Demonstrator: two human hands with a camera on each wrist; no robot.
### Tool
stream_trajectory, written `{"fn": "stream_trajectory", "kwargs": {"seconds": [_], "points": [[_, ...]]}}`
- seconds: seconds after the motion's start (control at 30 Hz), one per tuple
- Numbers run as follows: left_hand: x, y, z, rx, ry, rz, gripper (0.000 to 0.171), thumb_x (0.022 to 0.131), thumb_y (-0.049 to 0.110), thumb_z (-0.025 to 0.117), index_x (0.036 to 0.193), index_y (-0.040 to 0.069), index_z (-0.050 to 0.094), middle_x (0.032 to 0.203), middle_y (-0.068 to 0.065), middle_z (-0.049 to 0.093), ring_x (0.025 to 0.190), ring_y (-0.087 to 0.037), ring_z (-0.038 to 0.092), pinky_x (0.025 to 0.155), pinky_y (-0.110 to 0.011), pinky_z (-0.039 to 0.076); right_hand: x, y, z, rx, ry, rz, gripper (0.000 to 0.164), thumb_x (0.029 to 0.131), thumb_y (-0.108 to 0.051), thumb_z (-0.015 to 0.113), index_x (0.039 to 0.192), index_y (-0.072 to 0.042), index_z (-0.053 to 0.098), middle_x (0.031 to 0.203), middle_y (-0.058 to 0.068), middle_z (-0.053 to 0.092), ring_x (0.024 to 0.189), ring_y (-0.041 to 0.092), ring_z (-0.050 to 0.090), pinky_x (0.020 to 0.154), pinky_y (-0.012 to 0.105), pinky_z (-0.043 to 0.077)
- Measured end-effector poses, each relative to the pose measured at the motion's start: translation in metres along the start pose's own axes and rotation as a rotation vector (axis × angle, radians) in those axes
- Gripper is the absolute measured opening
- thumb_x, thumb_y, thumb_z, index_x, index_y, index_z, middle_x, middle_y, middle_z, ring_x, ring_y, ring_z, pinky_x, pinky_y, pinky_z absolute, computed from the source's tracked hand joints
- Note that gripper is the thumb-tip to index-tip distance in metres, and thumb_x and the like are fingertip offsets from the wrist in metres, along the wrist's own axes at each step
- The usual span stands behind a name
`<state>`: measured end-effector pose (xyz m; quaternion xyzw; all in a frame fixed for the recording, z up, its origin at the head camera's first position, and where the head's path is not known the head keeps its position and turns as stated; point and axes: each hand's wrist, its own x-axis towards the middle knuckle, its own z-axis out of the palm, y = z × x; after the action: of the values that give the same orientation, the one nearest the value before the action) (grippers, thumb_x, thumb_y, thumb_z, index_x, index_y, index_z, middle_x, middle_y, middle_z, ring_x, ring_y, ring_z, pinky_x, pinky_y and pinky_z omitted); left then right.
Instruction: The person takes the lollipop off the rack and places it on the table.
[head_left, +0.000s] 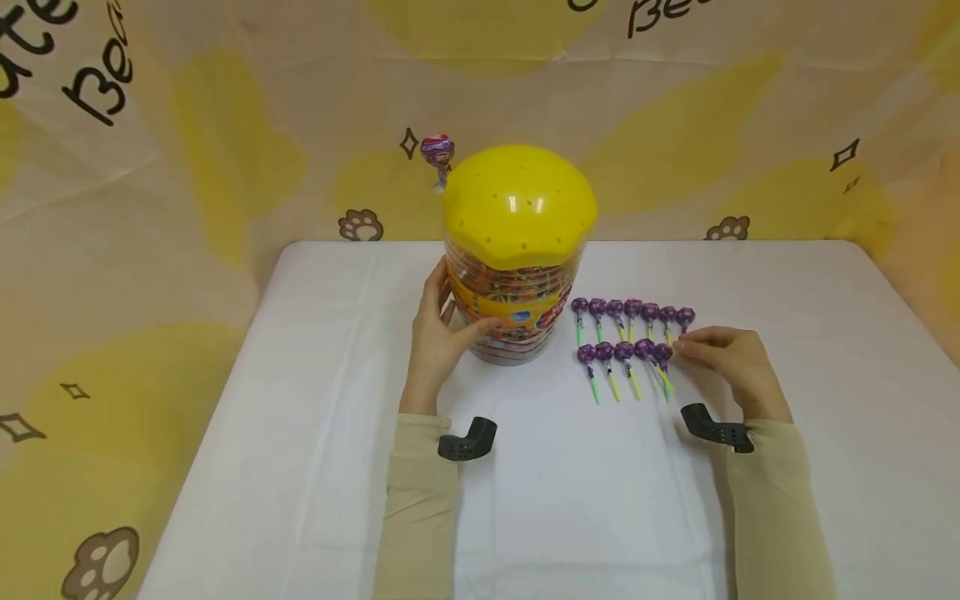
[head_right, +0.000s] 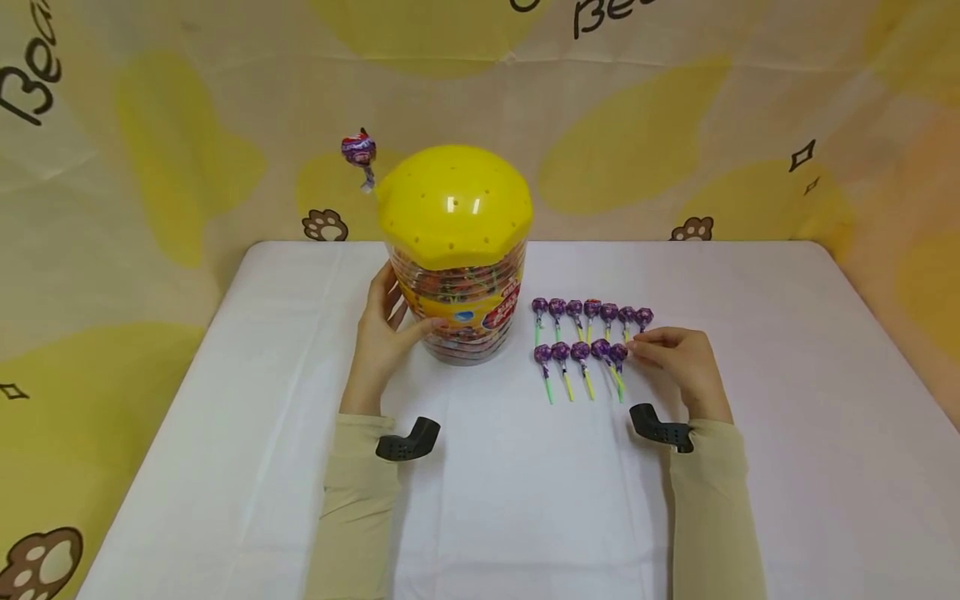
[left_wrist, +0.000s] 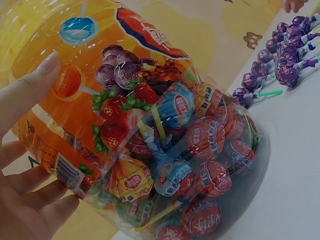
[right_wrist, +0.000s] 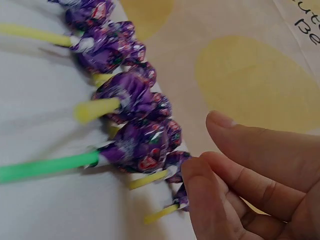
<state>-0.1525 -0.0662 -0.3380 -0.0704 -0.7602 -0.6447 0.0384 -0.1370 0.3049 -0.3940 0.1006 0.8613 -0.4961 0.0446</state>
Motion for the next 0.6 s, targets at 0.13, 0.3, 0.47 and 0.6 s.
{"fn": "stream_trajectory", "kwargs": {"seconds": [0.13, 0.3, 0.47, 0.6], "points": [[0.000, 0.000, -0.001, -0.003, 0.001, 0.001, 0.092, 0.078, 0.004, 0.076, 0.149, 0.003, 0.018, 0.153, -0.013, 0.022, 0.138, -0.029, 0.026, 0.113, -0.037, 0.027, -0.002, -0.005, -0.001, 0.111, 0.038, -0.077, 0.024, 0.086, -0.019, 0.071, 0.097, 0.002, 0.068, 0.083, -0.009, 0.068, 0.075, 0.003, 0.064, 0.070, 0.014, 0.053], [0.000, -0.002, -0.001, -0.001, 0.004, 0.004, 0.091, 0.078, 0.004, 0.076, 0.149, 0.003, 0.019, 0.153, -0.014, 0.023, 0.138, -0.030, 0.027, 0.113, -0.038, 0.027, -0.010, -0.022, 0.000, 0.179, 0.152, -0.090, 0.023, 0.085, -0.020, 0.072, 0.101, -0.003, 0.070, 0.082, -0.014, 0.068, 0.076, 0.004, 0.063, 0.072, 0.012, 0.048], [-0.001, -0.002, -0.001, -0.005, 0.000, 0.010, 0.091, 0.078, 0.005, 0.076, 0.149, 0.005, 0.020, 0.153, -0.013, 0.023, 0.138, -0.030, 0.027, 0.113, -0.038, 0.027, -0.018, -0.046, 0.004, 0.331, 0.207, -0.141, 0.016, 0.084, -0.011, 0.072, 0.099, -0.005, 0.073, 0.080, -0.012, 0.070, 0.077, 0.007, 0.064, 0.074, 0.013, 0.048], [-0.001, -0.002, -0.001, -0.008, 0.004, 0.017, 0.091, 0.078, 0.005, 0.077, 0.149, 0.005, 0.020, 0.153, -0.013, 0.024, 0.138, -0.030, 0.026, 0.113, -0.038, 0.027, -0.022, -0.066, 0.010, 0.410, 0.210, -0.219, 0.014, 0.083, -0.006, 0.072, 0.097, -0.004, 0.074, 0.082, -0.007, 0.070, 0.077, 0.009, 0.065, 0.074, 0.014, 0.050]]}}
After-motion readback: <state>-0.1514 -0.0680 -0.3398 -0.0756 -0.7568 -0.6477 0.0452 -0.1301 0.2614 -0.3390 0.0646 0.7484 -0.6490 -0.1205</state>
